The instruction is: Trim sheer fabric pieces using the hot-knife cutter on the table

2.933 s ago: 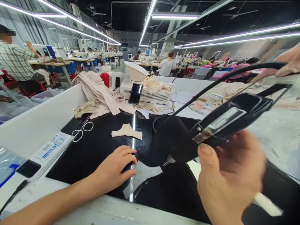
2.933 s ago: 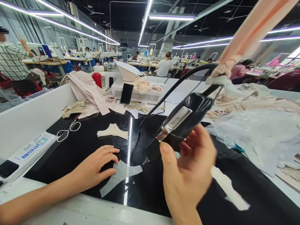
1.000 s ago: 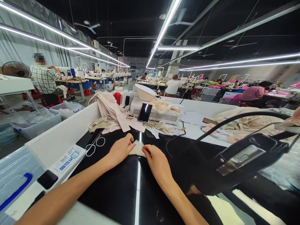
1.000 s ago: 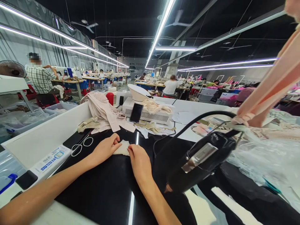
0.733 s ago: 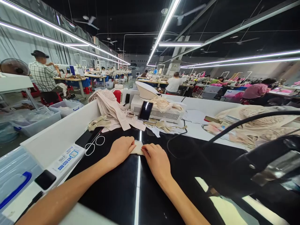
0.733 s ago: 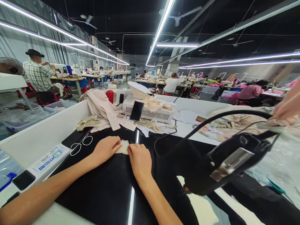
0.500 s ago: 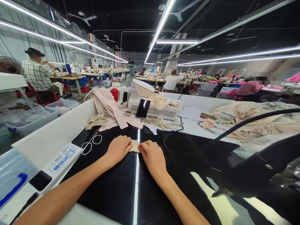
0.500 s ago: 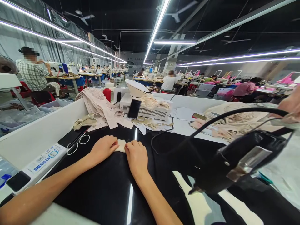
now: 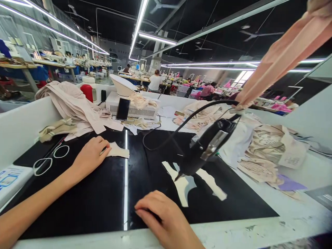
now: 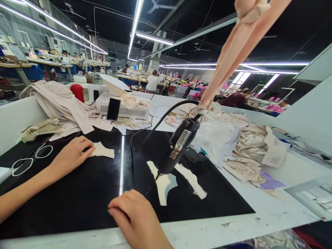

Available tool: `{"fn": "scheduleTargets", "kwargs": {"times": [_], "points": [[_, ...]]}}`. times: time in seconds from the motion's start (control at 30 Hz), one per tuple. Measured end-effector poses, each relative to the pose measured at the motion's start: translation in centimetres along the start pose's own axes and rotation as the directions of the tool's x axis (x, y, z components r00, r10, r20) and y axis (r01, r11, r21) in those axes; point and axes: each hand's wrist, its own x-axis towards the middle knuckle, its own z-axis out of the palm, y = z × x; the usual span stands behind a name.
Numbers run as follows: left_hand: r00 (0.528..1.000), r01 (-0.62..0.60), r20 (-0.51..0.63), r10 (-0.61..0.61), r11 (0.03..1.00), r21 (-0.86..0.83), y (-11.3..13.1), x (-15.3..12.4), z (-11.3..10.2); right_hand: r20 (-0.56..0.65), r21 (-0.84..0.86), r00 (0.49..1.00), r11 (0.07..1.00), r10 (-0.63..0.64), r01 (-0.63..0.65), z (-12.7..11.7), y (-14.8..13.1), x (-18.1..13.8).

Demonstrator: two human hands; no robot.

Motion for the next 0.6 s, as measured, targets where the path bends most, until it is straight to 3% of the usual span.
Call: {"fn": "scheduleTargets", "kwargs": {"times": [0.07, 0.13, 0.33, 0.4, 0.6], "points": [[0.999, -0.037, 0.005, 0.037, 0.999, -0.013, 0.6, -0.2, -0.1, -0.089, 0.04, 0.972, 0.976, 0.217, -0.215, -1.4, 2.2, -2.6], [0.996, -0.082, 0.016, 0.083, 0.996, -0.027, 1.5, -0.4, 0.0, -0.274, 0.036, 0.867, 0.905, 0.417, -0.424, -3.1, 4.6, -4.6], [0.967, -0.24, 0.063, 0.246, 0.967, -0.085, 4.7, -1.5, 0.5, -0.55, 0.032, 0.613, 0.747, 0.568, -0.664, -7.0, 8.9, -6.7], [0.953, -0.286, 0.078, 0.293, 0.954, -0.09, 5.7, -1.9, 0.7, -0.568, 0.046, 0.582, 0.728, 0.582, -0.684, -7.0, 9.5, -6.3], [0.908, -0.398, 0.118, 0.402, 0.916, -0.056, 8.0, -3.1, 0.7, -0.553, 0.171, 0.607, 0.791, 0.571, -0.588, -5.8, 10.0, -4.8]]}}
